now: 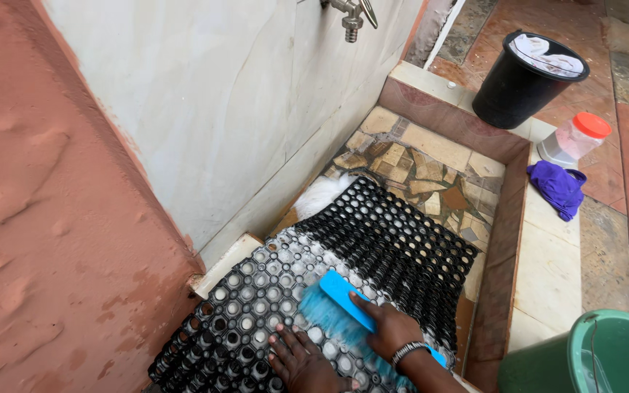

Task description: The person washes a rubber floor mat by scrubbing it with a brush, scooping water from a bucket using a plastic container, and continuing to scrub the mat with the brush.

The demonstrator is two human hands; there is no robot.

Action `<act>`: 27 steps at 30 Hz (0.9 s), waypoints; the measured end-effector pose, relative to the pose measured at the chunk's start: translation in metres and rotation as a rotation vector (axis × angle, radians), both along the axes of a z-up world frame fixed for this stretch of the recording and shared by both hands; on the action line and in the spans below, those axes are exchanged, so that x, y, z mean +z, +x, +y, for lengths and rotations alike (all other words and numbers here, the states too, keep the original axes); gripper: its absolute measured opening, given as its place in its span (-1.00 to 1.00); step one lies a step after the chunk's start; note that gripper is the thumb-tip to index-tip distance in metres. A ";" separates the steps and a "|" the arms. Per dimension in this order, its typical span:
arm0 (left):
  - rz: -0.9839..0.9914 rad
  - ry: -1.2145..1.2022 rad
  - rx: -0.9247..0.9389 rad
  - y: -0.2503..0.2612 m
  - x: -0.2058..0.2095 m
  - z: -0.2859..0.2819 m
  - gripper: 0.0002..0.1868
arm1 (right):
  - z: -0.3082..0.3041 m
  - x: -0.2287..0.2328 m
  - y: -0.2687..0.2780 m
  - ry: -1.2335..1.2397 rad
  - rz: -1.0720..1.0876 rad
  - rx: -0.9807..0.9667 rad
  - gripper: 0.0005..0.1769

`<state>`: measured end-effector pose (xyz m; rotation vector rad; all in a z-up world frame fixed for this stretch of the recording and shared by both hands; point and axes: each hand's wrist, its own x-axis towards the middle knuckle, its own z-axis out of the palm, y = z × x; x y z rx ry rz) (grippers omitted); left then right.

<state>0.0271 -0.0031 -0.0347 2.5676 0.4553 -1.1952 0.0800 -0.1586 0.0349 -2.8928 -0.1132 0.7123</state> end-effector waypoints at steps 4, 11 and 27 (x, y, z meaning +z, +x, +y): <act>-0.009 -0.022 0.025 -0.001 0.011 0.002 0.72 | 0.064 -0.018 0.003 0.042 -0.021 0.059 -0.08; 0.029 -0.058 0.016 0.003 0.011 0.001 0.76 | -0.018 -0.006 -0.029 0.098 0.009 0.116 0.03; -0.020 -0.072 0.044 0.006 0.004 0.005 0.78 | -0.051 0.018 -0.026 0.064 -0.007 -0.144 0.17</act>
